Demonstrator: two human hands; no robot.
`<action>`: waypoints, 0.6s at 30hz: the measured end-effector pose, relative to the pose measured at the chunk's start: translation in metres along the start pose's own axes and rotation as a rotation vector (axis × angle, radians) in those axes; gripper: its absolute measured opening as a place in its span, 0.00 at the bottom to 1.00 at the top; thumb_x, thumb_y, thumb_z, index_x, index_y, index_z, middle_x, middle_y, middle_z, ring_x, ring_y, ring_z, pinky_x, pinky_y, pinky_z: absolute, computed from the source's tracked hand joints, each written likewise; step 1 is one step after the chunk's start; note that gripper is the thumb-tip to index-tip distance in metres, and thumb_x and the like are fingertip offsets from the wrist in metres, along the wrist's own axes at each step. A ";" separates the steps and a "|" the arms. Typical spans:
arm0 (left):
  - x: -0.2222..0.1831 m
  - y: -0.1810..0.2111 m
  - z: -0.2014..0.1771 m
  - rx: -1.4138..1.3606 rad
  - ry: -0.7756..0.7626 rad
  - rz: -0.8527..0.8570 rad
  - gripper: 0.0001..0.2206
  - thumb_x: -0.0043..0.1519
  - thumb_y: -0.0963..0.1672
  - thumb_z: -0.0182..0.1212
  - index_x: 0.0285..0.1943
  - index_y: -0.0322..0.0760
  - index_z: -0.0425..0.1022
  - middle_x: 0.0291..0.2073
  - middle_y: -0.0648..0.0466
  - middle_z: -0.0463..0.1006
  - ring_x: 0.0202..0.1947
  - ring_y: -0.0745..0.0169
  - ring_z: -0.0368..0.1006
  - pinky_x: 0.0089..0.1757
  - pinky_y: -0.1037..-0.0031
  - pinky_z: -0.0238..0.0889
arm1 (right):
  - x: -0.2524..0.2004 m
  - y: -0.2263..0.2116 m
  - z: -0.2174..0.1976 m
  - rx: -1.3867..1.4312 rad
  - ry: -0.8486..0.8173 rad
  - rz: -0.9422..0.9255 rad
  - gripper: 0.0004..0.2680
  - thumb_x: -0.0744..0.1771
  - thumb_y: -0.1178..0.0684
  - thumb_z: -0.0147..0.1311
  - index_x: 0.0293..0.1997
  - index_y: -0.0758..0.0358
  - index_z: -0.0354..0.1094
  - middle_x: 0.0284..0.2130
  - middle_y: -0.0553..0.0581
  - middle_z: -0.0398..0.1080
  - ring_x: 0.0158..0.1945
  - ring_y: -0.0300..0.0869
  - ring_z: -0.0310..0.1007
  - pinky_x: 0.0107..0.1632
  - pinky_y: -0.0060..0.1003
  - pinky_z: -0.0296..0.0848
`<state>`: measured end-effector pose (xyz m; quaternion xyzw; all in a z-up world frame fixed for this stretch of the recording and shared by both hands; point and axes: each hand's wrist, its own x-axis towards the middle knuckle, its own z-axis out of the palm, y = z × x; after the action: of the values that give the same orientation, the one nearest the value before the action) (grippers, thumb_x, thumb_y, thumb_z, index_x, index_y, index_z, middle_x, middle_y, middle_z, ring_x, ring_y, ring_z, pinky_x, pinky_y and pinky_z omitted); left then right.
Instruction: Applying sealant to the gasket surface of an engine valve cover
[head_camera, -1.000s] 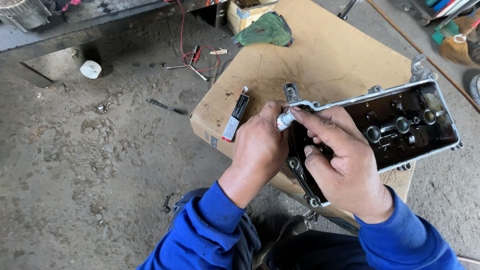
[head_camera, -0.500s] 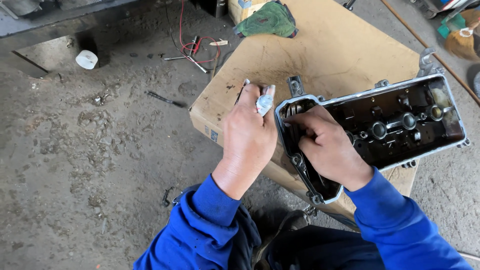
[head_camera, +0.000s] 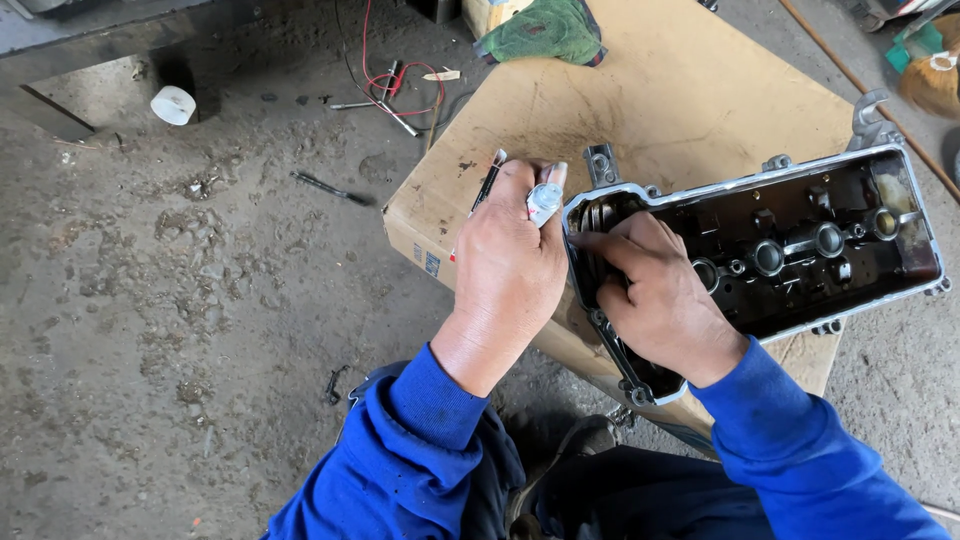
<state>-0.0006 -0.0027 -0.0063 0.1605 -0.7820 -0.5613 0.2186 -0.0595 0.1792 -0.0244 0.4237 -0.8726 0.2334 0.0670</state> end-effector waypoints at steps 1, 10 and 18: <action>0.000 0.002 0.000 -0.001 0.001 -0.001 0.08 0.69 0.49 0.50 0.49 0.47 0.70 0.30 0.38 0.77 0.42 0.26 0.77 0.44 0.46 0.70 | -0.003 0.000 -0.001 0.000 -0.002 -0.001 0.19 0.58 0.61 0.53 0.54 0.59 0.75 0.37 0.61 0.65 0.45 0.60 0.69 0.49 0.52 0.67; -0.001 0.003 0.000 0.001 -0.009 0.022 0.08 0.69 0.48 0.51 0.49 0.44 0.70 0.30 0.37 0.76 0.41 0.24 0.76 0.45 0.45 0.69 | 0.000 0.006 0.005 -0.025 0.047 -0.053 0.19 0.58 0.61 0.53 0.55 0.56 0.75 0.37 0.59 0.65 0.47 0.58 0.69 0.50 0.50 0.66; -0.002 0.003 0.000 -0.021 0.001 0.016 0.08 0.69 0.49 0.50 0.49 0.46 0.70 0.29 0.39 0.77 0.41 0.25 0.77 0.45 0.46 0.70 | -0.014 0.001 0.003 -0.063 0.041 -0.070 0.18 0.58 0.60 0.53 0.52 0.55 0.76 0.37 0.57 0.65 0.46 0.56 0.70 0.50 0.48 0.66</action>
<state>0.0014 -0.0010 -0.0039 0.1523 -0.7773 -0.5674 0.2252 -0.0511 0.1885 -0.0318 0.4466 -0.8628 0.2118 0.1063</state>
